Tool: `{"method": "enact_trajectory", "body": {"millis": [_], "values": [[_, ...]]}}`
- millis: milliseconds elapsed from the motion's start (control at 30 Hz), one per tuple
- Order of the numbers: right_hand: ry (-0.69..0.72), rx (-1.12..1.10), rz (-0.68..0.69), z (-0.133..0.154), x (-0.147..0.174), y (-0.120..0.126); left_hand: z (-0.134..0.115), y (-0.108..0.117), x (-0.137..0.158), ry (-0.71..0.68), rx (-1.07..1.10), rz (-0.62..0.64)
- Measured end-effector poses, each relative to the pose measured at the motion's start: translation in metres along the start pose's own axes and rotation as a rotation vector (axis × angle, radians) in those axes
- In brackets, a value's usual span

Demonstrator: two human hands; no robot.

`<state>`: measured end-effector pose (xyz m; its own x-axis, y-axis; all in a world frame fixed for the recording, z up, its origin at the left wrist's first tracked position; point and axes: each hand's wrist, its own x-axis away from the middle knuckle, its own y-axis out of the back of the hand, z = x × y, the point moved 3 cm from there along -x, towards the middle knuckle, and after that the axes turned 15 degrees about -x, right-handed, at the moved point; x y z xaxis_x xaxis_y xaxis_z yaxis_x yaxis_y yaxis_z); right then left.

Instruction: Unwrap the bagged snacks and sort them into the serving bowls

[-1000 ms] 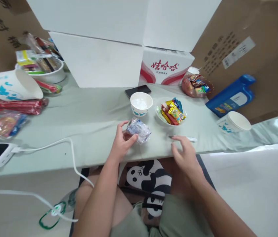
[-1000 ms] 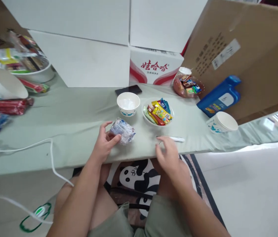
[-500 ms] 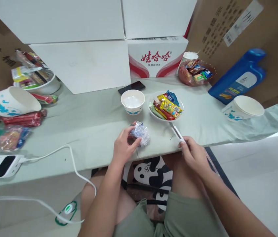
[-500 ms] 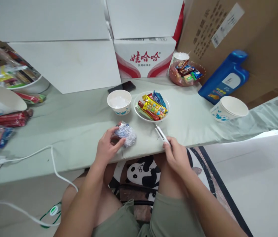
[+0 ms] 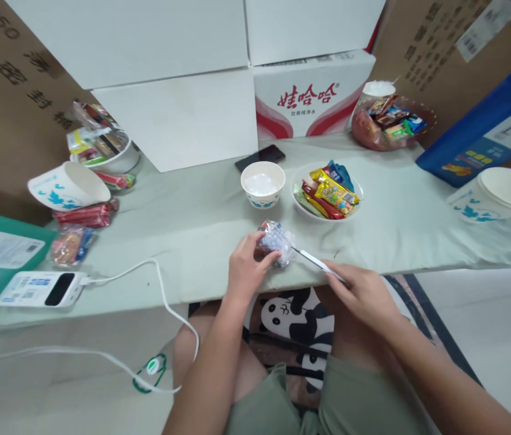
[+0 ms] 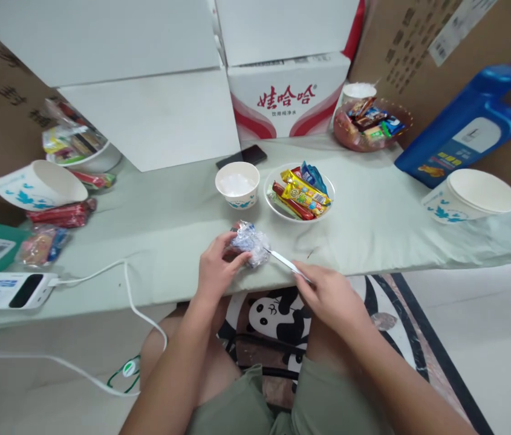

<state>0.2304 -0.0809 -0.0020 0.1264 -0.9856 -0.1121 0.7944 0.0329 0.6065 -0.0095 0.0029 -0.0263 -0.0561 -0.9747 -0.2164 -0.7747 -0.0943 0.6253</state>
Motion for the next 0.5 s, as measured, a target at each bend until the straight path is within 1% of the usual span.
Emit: {"method": "enact_trajectory", "body": {"millis": [67, 133, 200, 267, 333, 400, 467, 500], "values": [[0.016, 0.026, -0.131, -0.013, 0.015, 0.011, -0.001, -0.001, 0.002, -0.019, -0.059, -0.02], [-0.004, 0.117, -0.272, -0.027, 0.021, 0.02, -0.002, -0.001, 0.005, -0.037, -0.186, -0.096], [-0.052, 0.237, -0.34, -0.039, 0.017, 0.025, -0.005, 0.0, 0.008, -0.057, -0.327, -0.205], [-0.062, 0.329, -0.35, -0.048, 0.008, 0.028, -0.008, -0.001, 0.011, -0.122, -0.433, -0.271], [-0.03, 0.392, -0.371, -0.052, -0.001, 0.03, -0.013, -0.005, 0.012, -0.234, -0.489, -0.256], [0.025, 0.41, -0.433, -0.049, -0.005, 0.031, -0.015, -0.008, 0.011, -0.295, -0.485, -0.218], [0.1, 0.361, -0.499, -0.04, -0.006, 0.029, -0.014, -0.008, 0.009, -0.261, -0.429, -0.215], [0.149, 0.316, -0.509, -0.033, -0.006, 0.026, -0.013, -0.008, 0.007, -0.226, -0.39, -0.224]]}}
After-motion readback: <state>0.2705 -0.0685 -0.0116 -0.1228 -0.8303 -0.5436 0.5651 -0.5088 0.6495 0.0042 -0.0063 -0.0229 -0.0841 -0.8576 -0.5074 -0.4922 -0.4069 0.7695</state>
